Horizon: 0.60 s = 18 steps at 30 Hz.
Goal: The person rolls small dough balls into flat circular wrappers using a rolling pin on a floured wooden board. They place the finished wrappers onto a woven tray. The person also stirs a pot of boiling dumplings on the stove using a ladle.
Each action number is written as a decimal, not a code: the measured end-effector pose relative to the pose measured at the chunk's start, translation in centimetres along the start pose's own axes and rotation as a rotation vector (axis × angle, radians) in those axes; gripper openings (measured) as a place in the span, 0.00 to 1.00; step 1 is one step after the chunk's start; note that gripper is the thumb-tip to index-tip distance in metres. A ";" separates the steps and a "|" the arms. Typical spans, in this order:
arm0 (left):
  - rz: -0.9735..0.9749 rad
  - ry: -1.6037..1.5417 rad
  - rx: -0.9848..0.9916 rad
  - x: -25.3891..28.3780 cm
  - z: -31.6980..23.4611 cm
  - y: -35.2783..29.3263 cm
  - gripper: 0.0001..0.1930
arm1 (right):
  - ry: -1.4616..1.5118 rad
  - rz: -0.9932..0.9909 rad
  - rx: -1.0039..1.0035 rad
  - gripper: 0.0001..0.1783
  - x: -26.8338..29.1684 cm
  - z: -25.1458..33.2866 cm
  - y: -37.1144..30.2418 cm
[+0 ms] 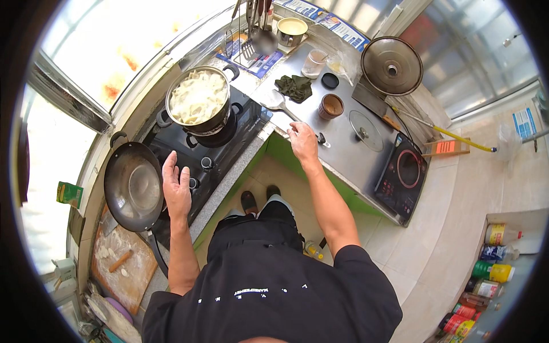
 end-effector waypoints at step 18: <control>-0.226 -0.045 0.105 -7.4 0.7 1.1 0.25 | -0.407 0.350 0.174 0.14 -7.2 -13.4 7.7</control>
Point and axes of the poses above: each hand's wrist, its own y-axis towards the middle knuckle, its own x-axis out of the back of the hand, z = x × y, the point moved 10 cm from there along y, towards the middle knuckle, and after that the axes turned 3 degrees about -y, right-handed, at the moved point
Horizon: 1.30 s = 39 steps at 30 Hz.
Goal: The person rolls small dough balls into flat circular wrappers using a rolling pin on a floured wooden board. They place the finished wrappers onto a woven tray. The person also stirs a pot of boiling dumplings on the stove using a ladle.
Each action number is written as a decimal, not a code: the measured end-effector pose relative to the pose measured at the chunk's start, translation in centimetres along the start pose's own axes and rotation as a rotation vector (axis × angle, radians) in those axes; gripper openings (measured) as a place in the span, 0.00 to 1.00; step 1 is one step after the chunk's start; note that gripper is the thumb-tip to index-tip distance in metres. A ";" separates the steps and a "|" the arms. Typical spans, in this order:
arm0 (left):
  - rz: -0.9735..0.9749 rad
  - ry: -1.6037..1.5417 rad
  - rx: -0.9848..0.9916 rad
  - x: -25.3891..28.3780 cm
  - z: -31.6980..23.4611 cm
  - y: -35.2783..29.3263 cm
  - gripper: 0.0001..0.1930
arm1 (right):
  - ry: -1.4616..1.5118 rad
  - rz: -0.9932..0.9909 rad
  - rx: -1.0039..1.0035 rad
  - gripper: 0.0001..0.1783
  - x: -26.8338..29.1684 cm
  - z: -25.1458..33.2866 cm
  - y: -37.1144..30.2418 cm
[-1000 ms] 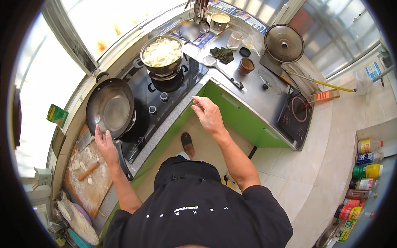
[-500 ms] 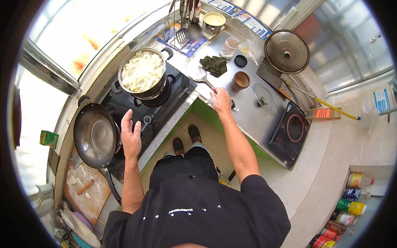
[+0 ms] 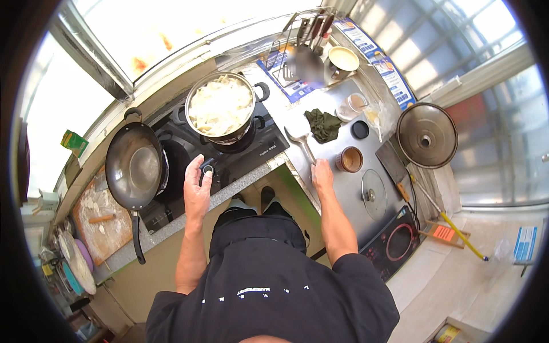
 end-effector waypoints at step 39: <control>-0.100 -0.061 0.061 5.7 2.3 1.0 0.22 | -0.604 0.181 0.542 0.08 14.7 32.8 13.4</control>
Point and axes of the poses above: each hand's wrist, its own y-axis towards the middle knuckle, its own x-axis out of the back of the hand, z = x × y, the point moved 10 cm from there along y, towards the middle knuckle, and after that the axes turned 3 degrees about -y, right-handed, at the moved point
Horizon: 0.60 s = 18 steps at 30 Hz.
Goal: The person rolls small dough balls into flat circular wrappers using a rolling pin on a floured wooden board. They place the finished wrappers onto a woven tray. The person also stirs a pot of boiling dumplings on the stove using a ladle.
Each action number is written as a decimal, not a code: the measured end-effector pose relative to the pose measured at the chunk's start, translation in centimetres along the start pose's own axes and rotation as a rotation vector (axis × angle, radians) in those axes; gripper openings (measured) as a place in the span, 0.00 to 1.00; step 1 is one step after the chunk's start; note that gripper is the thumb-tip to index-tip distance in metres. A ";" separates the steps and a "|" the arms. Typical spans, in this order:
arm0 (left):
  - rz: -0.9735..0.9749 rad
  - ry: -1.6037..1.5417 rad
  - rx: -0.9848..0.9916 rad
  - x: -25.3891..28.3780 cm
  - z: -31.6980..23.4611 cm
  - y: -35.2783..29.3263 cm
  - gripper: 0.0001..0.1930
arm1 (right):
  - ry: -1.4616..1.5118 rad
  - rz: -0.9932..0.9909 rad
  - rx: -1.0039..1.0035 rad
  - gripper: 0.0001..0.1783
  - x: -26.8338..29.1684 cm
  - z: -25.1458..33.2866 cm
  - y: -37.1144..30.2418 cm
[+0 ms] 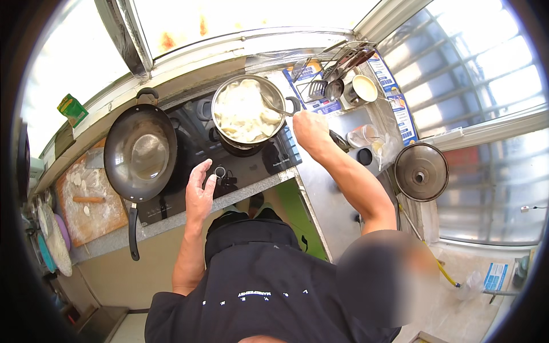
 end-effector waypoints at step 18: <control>0.031 -0.028 0.058 0.0 0.5 -0.3 0.22 | 0.010 -0.129 0.193 0.11 7.5 -0.2 -3.6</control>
Point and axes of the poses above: each hand's wrist, its own y-axis towards the middle knuckle, its own x-axis out of the back of the hand, z = x × y, the point moved 10 cm from there along y, towards the middle knuckle, and after that the axes turned 3 degrees about -y, right-handed, at the moved point
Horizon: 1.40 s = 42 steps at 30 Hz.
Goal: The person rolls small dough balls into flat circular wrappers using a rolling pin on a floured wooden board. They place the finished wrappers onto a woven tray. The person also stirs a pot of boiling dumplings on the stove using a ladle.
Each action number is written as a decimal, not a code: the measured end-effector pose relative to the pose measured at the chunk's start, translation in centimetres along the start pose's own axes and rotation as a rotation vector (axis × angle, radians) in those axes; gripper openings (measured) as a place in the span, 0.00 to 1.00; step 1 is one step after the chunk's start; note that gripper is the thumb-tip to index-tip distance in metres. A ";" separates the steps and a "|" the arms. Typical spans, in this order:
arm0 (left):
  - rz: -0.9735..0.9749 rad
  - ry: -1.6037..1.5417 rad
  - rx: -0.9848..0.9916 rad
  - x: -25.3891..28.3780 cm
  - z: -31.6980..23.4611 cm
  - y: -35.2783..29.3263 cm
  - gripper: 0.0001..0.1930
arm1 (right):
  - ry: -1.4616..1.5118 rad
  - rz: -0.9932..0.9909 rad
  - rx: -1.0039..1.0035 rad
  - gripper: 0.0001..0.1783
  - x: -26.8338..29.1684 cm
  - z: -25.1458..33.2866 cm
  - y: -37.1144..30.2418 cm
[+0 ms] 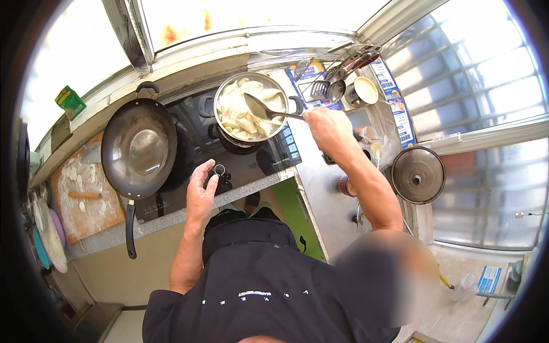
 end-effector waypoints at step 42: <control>-0.072 -0.031 0.031 -2.2 1.5 -1.6 0.21 | -0.385 -0.097 0.254 0.07 -3.1 -0.1 3.2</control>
Point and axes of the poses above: each hand's wrist, its own y-axis towards the middle knuckle, its own x-axis out of the back of the hand, z = x × y, the point moved 10 cm from there along y, towards the middle knuckle, and after that the axes turned 3 degrees about -y, right-handed, at the moved point
